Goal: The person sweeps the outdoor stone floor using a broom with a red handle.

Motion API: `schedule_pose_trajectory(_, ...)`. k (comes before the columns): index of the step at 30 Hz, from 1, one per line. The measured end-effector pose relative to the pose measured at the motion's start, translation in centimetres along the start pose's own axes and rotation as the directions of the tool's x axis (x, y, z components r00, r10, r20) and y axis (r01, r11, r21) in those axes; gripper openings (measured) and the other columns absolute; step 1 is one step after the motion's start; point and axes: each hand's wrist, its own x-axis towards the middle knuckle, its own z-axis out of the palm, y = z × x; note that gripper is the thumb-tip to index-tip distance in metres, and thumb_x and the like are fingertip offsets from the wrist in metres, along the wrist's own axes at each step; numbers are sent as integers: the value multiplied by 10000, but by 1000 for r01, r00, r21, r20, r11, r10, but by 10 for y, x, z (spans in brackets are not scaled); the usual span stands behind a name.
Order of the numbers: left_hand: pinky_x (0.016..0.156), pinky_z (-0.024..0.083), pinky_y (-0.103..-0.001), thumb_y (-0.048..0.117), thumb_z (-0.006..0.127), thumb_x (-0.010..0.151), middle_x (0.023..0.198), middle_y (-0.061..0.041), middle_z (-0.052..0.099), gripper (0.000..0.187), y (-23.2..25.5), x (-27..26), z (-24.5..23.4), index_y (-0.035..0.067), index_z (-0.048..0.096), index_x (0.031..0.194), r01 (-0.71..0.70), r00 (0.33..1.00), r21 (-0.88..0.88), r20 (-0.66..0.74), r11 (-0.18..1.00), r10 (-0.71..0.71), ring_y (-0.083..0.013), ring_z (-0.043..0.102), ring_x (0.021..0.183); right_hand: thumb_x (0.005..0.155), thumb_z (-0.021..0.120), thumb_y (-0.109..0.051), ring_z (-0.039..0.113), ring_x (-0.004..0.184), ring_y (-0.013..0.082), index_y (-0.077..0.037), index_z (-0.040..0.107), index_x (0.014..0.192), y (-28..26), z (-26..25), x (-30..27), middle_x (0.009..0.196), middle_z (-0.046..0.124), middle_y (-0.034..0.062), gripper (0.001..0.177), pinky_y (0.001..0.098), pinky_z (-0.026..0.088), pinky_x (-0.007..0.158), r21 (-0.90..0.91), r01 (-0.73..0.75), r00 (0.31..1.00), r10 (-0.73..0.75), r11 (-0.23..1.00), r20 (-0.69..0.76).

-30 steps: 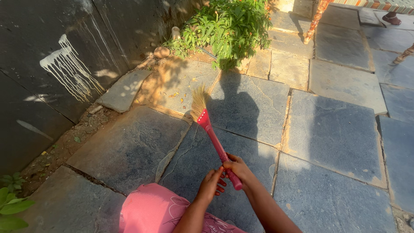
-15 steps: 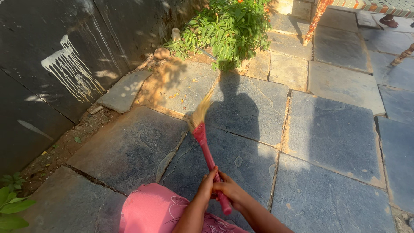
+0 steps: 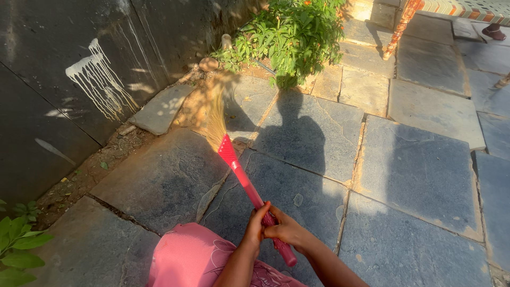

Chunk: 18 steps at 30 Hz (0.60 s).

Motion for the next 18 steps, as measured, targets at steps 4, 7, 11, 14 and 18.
schedule_pose_trajectory(4, 524, 473, -342, 535, 681, 788, 876, -33, 631, 524, 15, -15, 8, 227, 565, 1196, 27, 1000, -125, 5, 992, -26, -190, 648, 709, 751, 690, -109, 620, 641, 148, -135, 387, 1525, -5, -5, 8, 896, 670, 93, 831, 286, 510, 547, -55, 3, 999, -1, 999, 48)
schedule_pose_trajectory(7, 378, 353, -316, 614, 644, 810, 790, -21, 635, 488, 21, -22, 8, 224, 603, 1101, 66, 997, -125, -30, 990, -70, -177, 575, 546, 775, 674, -111, 650, 637, 170, -52, 435, 1485, -6, -2, 19, 894, 675, 113, 751, 291, 520, 549, -9, 24, 994, -23, 1000, 111)
schedule_pose_trajectory(11, 352, 276, -276, 711, 636, 857, 655, 2, 551, 517, 14, -8, 3, 209, 613, 976, 73, 996, -66, -46, 995, -76, -129, 455, 448, 778, 647, -140, 696, 654, 162, -101, 452, 1484, -8, -6, 29, 911, 704, 92, 734, 296, 533, 551, 88, -126, 990, 120, 988, 73)
schedule_pose_trajectory(14, 467, 406, -276, 677, 642, 852, 691, 27, 569, 473, 10, 4, 7, 225, 576, 974, 28, 997, -22, 68, 999, -26, -107, 558, 537, 782, 643, -176, 656, 587, 193, -59, 476, 1463, 0, -14, 43, 847, 674, 137, 711, 314, 532, 523, 306, -109, 994, 109, 946, 17)
schedule_pose_trajectory(18, 611, 533, -317, 734, 542, 854, 732, -11, 549, 562, 11, 5, 20, 208, 564, 1051, 85, 996, -4, 32, 996, -85, -136, 605, 626, 794, 671, -146, 672, 656, 199, 68, 525, 1386, 8, -28, 62, 899, 697, 158, 646, 328, 537, 560, 262, 10, 997, 9, 965, -70)
